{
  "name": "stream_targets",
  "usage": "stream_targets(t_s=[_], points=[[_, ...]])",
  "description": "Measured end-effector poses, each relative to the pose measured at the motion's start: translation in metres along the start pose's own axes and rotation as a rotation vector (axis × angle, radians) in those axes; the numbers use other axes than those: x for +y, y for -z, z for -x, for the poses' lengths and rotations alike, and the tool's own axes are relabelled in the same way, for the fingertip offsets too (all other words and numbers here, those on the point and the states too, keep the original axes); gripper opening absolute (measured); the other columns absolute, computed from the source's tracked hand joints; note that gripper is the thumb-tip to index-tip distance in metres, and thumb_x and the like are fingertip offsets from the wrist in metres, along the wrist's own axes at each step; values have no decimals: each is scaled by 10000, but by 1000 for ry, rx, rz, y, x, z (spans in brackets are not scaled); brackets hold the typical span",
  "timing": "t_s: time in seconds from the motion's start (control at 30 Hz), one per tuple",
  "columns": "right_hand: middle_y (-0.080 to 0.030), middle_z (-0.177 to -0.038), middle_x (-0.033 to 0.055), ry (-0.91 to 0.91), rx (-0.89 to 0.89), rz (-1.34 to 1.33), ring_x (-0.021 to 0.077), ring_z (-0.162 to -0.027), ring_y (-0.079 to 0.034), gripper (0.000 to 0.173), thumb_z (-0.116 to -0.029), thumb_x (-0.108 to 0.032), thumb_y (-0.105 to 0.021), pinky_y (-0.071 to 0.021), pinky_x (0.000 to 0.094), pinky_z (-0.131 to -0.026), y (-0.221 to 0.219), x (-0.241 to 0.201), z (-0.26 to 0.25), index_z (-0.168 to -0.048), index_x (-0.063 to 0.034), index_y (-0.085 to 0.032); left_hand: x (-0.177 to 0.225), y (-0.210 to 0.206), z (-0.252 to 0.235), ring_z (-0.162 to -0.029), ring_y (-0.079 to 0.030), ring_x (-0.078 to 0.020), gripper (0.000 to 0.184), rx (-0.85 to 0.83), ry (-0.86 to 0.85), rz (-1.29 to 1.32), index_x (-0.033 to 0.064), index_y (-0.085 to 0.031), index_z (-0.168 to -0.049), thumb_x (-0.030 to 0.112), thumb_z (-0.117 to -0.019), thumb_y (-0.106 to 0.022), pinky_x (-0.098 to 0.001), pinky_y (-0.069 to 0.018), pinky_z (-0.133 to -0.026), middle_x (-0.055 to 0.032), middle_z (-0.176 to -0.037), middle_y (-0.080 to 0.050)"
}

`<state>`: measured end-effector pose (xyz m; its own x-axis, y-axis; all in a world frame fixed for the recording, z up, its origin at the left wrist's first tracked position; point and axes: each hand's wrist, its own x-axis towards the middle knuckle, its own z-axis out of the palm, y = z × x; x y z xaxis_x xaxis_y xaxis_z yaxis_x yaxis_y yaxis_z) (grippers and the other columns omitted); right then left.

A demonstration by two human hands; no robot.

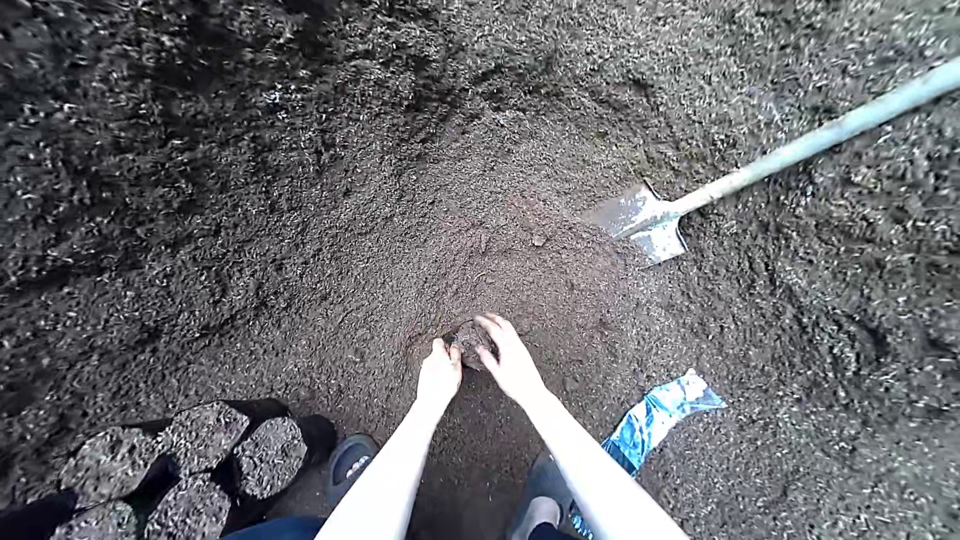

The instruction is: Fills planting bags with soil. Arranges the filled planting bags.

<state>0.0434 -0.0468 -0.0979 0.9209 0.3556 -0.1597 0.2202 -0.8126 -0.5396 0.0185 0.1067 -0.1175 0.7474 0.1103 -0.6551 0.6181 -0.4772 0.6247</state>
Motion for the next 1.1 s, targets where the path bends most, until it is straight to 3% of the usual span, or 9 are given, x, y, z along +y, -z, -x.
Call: stream_targets(t_s=[0.17, 0.4, 0.5, 0.6, 0.7, 0.83, 0.93, 1.0, 1.1], points=[[-88, -1737, 29, -139, -107, 185, 320, -1404, -490, 792, -961, -123, -526, -495, 494, -1034, -18, 3, 38, -1662, -169, -160, -7, 2, -3, -1256, -622, -388, 548, -100, 0, -96, 65, -497, -1438, 452, -1125, -269, -618, -485, -1017, -230, -1322, -638], [-38, -1740, -39, -252, -418, 469, 310, -1263, -616, 672, -1041, -137, -432, -555, 505, -914, -28, -10, 13, -1660, -216, -183, -1, 1, 0, -1182, -658, -368, 413, -65, -146, -120, 28, -594, -1309, 267, -1127, -310, -565, -504, -999, -226, -1208, -679], [-184, -1721, -11, -182, -403, 308, 290, -1369, -545, 579, -1028, -184, -447, -509, 545, -1033, 14, -2, 0, -1601, -217, -375, -7, 5, -8, -1099, -660, -350, 429, -9, -176, 28, 13, -626, -1197, 339, -1121, -357, -568, -497, -951, -216, -1116, -676], [-486, -1512, 161, -181, -139, -114, 298, -1332, -538, 497, -1021, -312, -577, -478, 497, -1082, 38, 37, -6, -1488, -149, -531, -15, 17, -20, -1210, -635, -390, 706, -78, -67, 102, 29, -415, -1453, 572, -1022, -549, -587, -489, -1027, -267, -1302, -621], [-649, -1212, 136, -388, -394, -406, 156, -808, -628, 767, -1020, -393, -630, -531, 334, -687, 27, 54, -13, -1645, -237, -213, -16, 17, -34, -959, -695, -274, 918, -280, 55, 114, 186, -68, -1651, 651, -1001, -518, -435, -569, -871, -209, -1226, -649], [-627, -903, 68, -512, -417, -646, 86, -542, -526, 667, -1032, -297, -635, -461, 242, -496, 5, 56, -29, -1574, -106, -297, -2, 16, -46, -668, -566, -124, 706, -328, -6, 176, 163, -207, -1593, 504, -1061, -520, -283, -495, -652, -88, -935, -608], [-555, -847, 59, -480, -290, -450, 124, -608, -551, 571, -1007, -276, -678, -511, 286, -588, 0, 46, -36, -1457, -38, -419, 3, 11, -50, -904, -648, -231, 639, -209, -65, 78, 103, -270, -1567, 375, -1068, -563, -420, -535, -842, -171, -1164, -629], [-668, -1203, 191, -499, -221, -192, 293, -1052, -669, 535, -1013, -282, -659, -531, 478, -955, 2, 33, -37, -1471, -58, -496, 13, 4, -43, -1179, -649, -388, 560, -102, -38, 18, 105, -355, -1532, 275, -1049, -583, -592, -500, -1002, -245, -1312, -629], [-667, -1275, 205, -494, -182, -113, 343, -1175, -654, 421, -1017, -227, -621, -492, 533, -1035, 11, 31, -38, -1409, -83, -566, 23, 0, -29, -1193, -648, -413, 480, 29, -84, -180, 103, -428, -1479, 318, -1065, -539, -607, -518, -973, -232, -1258, -659]])
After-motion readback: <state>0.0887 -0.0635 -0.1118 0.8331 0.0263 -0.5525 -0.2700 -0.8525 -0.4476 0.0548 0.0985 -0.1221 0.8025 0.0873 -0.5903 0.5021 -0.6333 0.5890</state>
